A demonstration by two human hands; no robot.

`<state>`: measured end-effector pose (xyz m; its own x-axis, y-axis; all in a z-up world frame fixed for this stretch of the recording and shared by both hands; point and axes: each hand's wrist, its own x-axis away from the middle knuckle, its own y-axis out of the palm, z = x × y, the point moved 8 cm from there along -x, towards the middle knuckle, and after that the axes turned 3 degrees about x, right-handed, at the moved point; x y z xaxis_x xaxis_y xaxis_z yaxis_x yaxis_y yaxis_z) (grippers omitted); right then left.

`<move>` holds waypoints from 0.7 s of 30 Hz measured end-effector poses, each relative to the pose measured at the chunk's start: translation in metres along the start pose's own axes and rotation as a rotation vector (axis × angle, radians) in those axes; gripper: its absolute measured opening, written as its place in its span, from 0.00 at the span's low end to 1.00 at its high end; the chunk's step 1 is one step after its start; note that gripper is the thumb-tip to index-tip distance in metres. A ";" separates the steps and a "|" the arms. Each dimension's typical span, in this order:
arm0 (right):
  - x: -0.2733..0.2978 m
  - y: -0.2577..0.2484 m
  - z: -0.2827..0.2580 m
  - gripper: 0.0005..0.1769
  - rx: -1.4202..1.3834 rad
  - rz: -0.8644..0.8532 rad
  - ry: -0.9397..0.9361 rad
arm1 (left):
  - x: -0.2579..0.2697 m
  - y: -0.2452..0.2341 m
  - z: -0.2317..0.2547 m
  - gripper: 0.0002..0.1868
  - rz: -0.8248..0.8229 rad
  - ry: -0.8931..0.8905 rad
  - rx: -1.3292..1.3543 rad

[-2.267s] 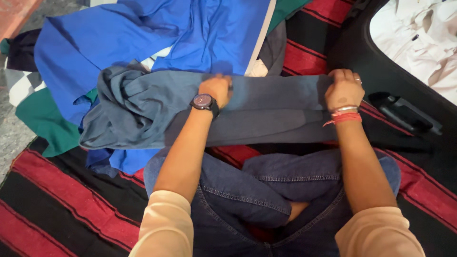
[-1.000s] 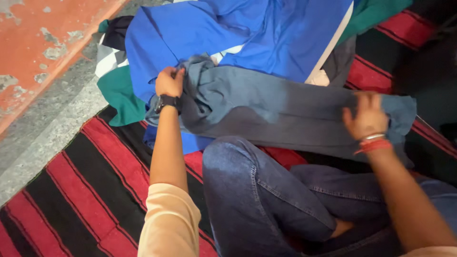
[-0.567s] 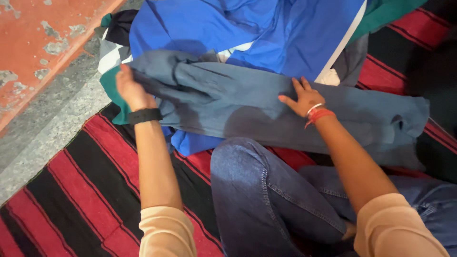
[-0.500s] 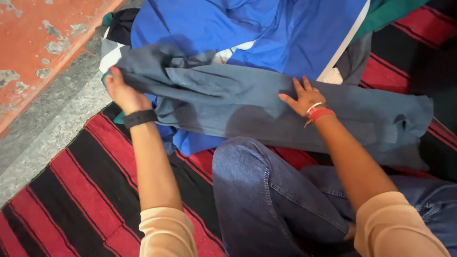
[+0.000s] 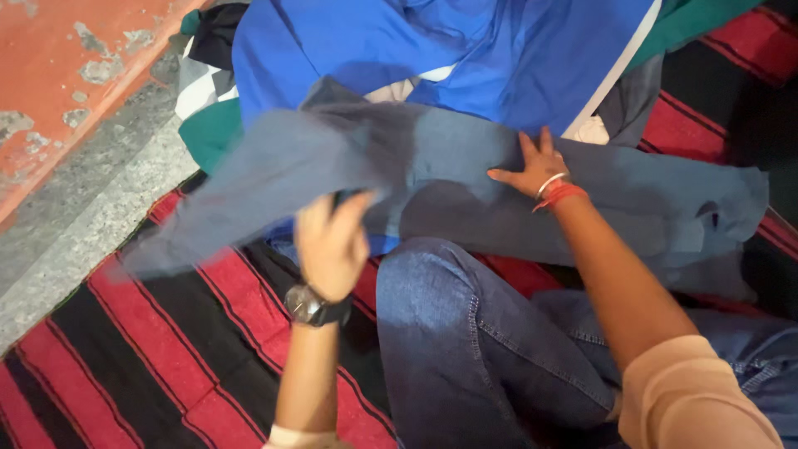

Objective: The person picks up a garment from a pile, lays it flat on the floor, and folds it several times before placing it into an open suitcase.

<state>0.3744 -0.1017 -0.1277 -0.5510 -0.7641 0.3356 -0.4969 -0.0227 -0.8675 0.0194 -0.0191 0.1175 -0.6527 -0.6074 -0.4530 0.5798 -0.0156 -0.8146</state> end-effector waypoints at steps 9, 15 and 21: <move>0.093 -0.070 -0.096 0.27 -1.135 -0.202 -0.742 | -0.030 0.158 0.069 0.16 -0.296 0.208 -0.067; 0.053 -0.018 -0.031 0.08 -0.728 0.027 -0.652 | -0.028 0.211 0.097 0.13 -0.348 0.286 -0.164; 0.055 0.026 0.129 0.17 -2.070 0.627 -0.137 | -0.004 0.246 0.077 0.12 -0.703 0.229 -0.177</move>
<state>0.4177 -0.2268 -0.1791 -0.8955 -0.4226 0.1393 -0.1931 0.6512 0.7340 0.2026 -0.0817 -0.0526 -0.9357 -0.3213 0.1459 -0.0843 -0.1981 -0.9765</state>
